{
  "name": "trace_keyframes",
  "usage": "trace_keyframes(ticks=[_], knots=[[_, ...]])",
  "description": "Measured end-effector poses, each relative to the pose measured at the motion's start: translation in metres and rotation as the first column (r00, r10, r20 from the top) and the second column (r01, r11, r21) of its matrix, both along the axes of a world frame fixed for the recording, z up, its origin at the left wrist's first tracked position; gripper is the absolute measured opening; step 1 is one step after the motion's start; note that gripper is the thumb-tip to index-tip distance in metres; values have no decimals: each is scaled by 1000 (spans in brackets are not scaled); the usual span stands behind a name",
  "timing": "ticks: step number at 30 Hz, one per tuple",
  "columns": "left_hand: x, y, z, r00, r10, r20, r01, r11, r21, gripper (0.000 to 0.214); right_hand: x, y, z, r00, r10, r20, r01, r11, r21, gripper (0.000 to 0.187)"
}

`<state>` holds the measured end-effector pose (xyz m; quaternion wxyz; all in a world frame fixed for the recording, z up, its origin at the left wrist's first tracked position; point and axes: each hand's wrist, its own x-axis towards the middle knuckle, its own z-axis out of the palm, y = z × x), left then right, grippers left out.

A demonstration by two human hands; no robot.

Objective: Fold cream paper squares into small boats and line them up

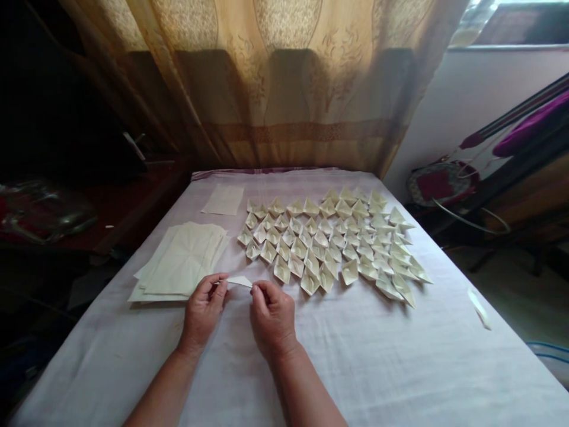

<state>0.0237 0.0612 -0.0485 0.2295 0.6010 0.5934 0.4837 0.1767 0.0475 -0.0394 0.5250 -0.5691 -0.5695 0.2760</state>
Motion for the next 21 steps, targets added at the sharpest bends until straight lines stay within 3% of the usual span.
trace_keyframes(ticks=[11,21], knots=[[2,-3,7,997,-1,-73,4,999,43,21,2,3,-1,998,-61,24,61,998,-4,21],[5,-5,8,989,14,-144,-4,997,72,19,2,4,-5,999,-32,35,31,999,27,20]])
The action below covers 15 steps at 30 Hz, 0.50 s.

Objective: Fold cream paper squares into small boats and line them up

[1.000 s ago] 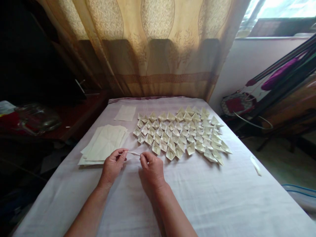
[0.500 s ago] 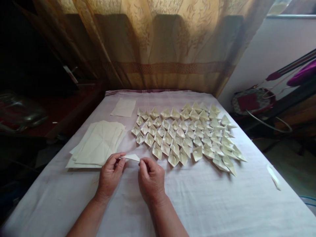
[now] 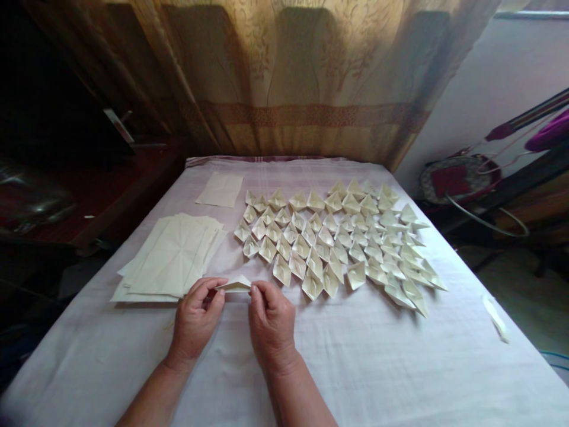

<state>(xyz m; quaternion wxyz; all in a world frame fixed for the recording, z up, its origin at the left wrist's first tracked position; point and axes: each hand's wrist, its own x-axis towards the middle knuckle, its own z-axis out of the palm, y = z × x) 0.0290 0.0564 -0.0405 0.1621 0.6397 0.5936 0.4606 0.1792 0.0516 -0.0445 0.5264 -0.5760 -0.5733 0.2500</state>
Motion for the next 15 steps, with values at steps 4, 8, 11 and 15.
trace_keyframes(ticks=[4,8,11,15], knots=[[0,0,-2,999,25,-38,-25,1000,-11,22,-2,-1,0,1000,-16,-15,16,1000,17,16],[2,-1,-2,996,34,-87,-36,999,-16,21,-4,-2,-1,999,-40,30,39,999,37,14],[3,-2,-1,991,27,-128,-29,1000,-12,20,-5,-2,-3,997,-44,71,38,997,72,15],[4,-5,1,974,-1,-225,-2,1000,-13,20,-5,-3,-3,993,-48,109,40,996,78,16]])
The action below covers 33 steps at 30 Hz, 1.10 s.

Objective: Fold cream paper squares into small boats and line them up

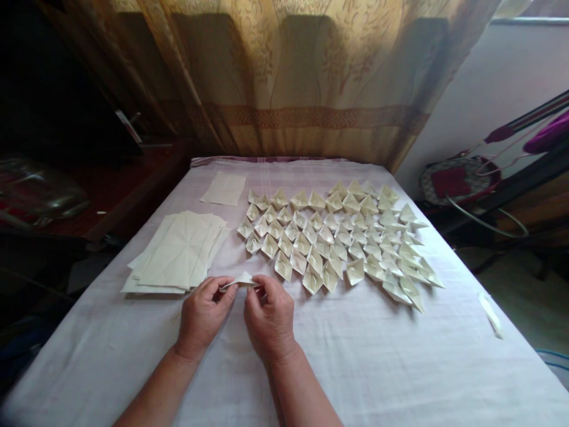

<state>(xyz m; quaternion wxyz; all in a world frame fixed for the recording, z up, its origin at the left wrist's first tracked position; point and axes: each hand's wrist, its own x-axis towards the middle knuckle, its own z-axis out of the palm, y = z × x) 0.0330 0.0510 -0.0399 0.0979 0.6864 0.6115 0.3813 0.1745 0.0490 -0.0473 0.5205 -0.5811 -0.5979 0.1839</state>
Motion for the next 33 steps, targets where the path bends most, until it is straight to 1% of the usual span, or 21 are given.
trace_keyframes(ticks=[3,6,10,13,15,18,23,26,29,33], knots=[[0,-2,0,993,-9,-118,9,1000,-1,16,-1,-2,2,998,19,55,-19,1000,3,18],[-1,-3,0,985,-25,-174,27,1000,8,15,-2,-4,3,994,40,99,-42,999,23,20],[-2,-3,-1,985,-26,-173,34,999,43,20,-3,-4,2,996,12,89,-14,1000,28,24],[-2,-3,-2,985,-16,-172,30,997,78,24,-2,-2,1,998,-2,58,-1,999,46,22],[-2,-3,-1,983,1,-184,18,995,102,27,-2,-1,2,999,16,38,-20,995,96,20],[-1,-3,-1,979,23,-201,1,993,120,30,-1,-1,2,998,64,26,-67,985,157,24],[-2,-3,0,978,28,-209,-6,994,105,35,-2,-3,0,990,112,86,-128,969,213,31],[-3,-3,-1,985,38,-171,-27,997,68,37,-3,-5,0,980,152,125,-176,962,207,33],[-4,-2,-2,996,36,-84,-36,999,-5,37,-2,-5,1,973,172,152,-202,956,212,32],[-5,-2,2,994,-15,107,31,988,-149,39,-2,-5,-1,972,170,163,-204,952,228,32]])
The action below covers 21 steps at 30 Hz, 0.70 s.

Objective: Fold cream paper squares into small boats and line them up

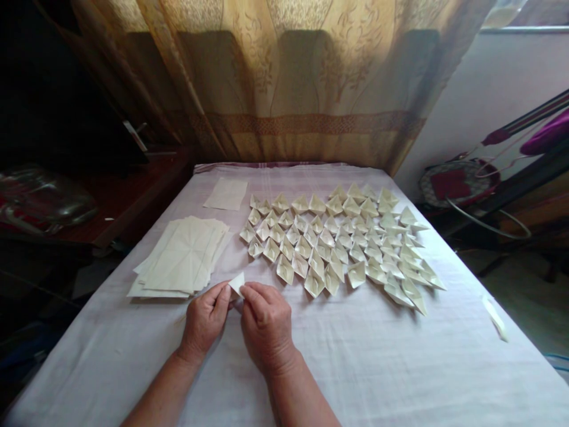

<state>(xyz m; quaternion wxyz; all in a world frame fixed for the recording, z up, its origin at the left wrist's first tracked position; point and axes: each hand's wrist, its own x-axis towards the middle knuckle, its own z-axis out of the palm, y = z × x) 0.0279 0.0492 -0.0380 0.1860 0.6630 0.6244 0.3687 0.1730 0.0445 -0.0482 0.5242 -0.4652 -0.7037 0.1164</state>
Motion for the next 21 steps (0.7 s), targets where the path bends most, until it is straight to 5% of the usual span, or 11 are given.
trace_keyframes(ticks=[8,15,21], knots=[[2,0,5,966,-61,253,104,982,-160,34,-1,2,-5,1000,-4,-10,4,1000,-10,25],[0,7,-1,879,-30,475,165,955,-245,38,2,5,-5,990,72,-124,-75,997,-13,38],[-3,9,11,709,180,681,168,896,-412,53,2,5,-2,979,0,-202,-25,992,-122,33]])
